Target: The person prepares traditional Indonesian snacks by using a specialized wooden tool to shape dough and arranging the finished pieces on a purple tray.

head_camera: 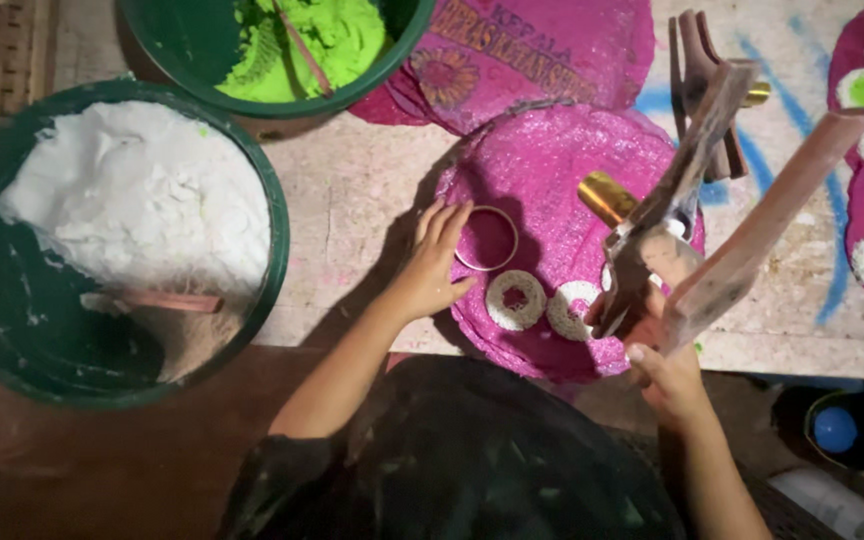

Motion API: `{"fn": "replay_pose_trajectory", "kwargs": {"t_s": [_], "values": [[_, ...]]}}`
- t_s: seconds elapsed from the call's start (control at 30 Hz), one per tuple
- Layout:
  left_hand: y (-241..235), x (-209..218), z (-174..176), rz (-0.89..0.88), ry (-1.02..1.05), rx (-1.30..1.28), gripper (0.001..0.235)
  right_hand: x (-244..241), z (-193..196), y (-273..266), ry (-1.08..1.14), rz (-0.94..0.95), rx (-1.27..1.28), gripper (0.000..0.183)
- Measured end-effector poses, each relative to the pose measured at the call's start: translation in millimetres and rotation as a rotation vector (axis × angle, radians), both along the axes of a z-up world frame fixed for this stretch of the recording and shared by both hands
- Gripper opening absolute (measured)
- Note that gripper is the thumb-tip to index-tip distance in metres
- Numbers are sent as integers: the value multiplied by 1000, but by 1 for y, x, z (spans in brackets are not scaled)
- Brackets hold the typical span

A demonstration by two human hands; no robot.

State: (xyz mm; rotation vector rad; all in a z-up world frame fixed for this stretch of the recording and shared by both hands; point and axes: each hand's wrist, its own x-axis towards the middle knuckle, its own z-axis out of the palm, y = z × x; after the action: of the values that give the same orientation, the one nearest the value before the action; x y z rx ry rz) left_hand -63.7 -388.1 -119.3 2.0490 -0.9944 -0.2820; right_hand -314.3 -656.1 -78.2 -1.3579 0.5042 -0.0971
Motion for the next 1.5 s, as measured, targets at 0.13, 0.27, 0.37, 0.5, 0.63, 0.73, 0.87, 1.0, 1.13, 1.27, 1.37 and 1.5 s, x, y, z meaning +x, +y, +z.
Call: {"fn": "replay_pose_trajectory", "kwargs": {"t_s": [0.13,0.27,0.37,0.5,0.63,0.73,0.87,1.0,1.13,1.27,1.37,1.5], "values": [[-5,4,0,-36,-45,71,103,-17,-18,-6,55,-25,-20,112],[-11,6,7,-45,-40,86,103,-14,-3,-7,194,27,-176,113],[-17,18,24,2,87,38,113,8,22,-5,208,198,-256,101],[-29,41,50,-297,1280,-951,97,49,48,2,166,595,175,105],[-48,57,63,-775,1476,-1393,81,78,72,8,598,750,521,92],[-65,61,56,-805,1348,-1527,52,105,91,-18,617,971,48,91],[-75,61,32,-562,1335,-1732,25,143,100,-47,670,1011,-263,87],[-77,83,18,-499,1373,-1849,32,169,108,-34,713,1017,-452,91],[-63,101,10,-611,1365,-1878,26,187,118,-1,820,885,-593,93],[-50,102,-1,-708,1358,-1923,27,194,119,17,788,898,-661,91],[-56,97,-12,-677,1391,-1923,26,192,118,17,853,919,-659,93],[-81,90,-25,-604,1469,-1935,19,184,120,8,857,874,-673,93]]}}
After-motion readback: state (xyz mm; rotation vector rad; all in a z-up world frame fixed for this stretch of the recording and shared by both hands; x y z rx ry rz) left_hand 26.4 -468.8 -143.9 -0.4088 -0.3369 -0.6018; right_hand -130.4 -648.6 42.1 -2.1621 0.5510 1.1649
